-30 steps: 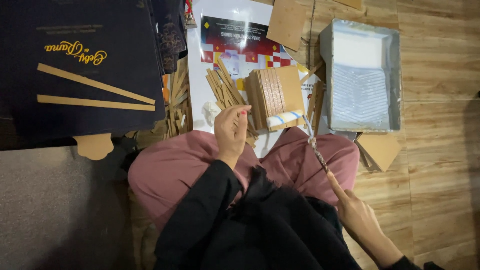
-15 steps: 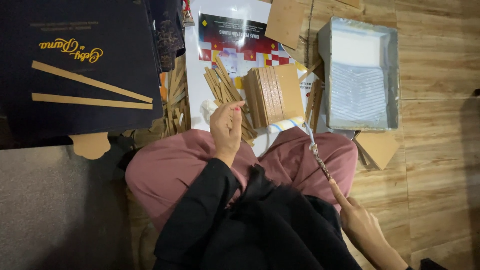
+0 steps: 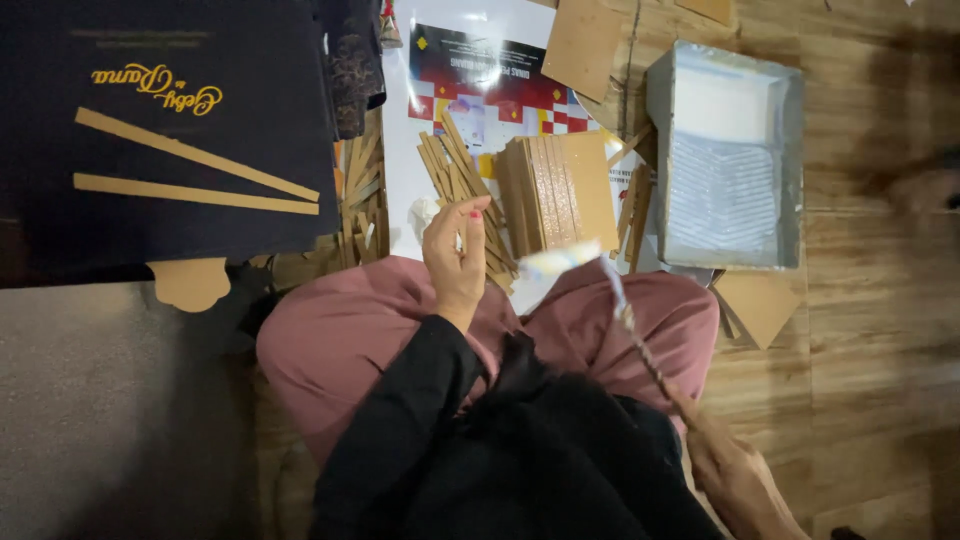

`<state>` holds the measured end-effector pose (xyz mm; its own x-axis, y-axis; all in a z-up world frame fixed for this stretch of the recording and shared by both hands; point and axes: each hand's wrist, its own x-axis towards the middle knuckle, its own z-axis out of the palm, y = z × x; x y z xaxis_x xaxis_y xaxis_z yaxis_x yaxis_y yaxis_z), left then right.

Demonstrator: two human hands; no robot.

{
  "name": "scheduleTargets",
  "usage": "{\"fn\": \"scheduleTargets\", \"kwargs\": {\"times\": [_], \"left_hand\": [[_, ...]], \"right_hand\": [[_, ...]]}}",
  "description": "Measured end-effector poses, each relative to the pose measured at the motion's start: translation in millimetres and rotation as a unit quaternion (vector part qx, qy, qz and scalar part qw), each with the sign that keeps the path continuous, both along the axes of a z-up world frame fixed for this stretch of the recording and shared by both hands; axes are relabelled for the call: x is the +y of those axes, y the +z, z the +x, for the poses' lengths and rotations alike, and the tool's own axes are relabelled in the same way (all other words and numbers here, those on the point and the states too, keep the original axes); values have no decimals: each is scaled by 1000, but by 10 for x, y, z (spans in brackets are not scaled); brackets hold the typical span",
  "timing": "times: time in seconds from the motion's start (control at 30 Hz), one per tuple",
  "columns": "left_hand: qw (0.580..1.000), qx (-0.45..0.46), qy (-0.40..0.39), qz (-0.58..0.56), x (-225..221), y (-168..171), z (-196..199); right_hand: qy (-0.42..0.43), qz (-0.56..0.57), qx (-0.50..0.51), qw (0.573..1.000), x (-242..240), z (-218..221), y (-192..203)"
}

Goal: Applying glue to small cardboard pieces using a paint roller dipped in a glue tray.

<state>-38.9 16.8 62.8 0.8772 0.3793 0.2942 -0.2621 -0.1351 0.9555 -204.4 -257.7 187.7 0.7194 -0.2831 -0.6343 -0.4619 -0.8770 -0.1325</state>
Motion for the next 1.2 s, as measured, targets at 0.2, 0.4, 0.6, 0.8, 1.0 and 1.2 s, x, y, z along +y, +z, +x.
{"fn": "scheduleTargets", "kwargs": {"times": [0.2, 0.4, 0.6, 0.8, 1.0, 1.2], "left_hand": [[995, 49, -6, -90, 6, -17, -13], [954, 240, -115, -135, -84, -318, 106], [924, 301, -196, -129, -216, -446, 245], [893, 350, -250, -135, -245, -433, 254], [894, 300, -294, -152, -257, -407, 171], [894, 283, -308, -161, -291, -456, 139]], "right_hand": [[-25, 86, -249, 964, -56, 569, -139], [-138, 57, -315, 937, -437, 1137, -554], [-112, -81, -238, 961, -1350, 1293, -1403], [29, -205, -243, 948, -1733, 1386, -1794], [148, -29, -345, 926, -1134, 1828, -1897], [76, 164, -316, 931, -308, 2062, -1826]]}}
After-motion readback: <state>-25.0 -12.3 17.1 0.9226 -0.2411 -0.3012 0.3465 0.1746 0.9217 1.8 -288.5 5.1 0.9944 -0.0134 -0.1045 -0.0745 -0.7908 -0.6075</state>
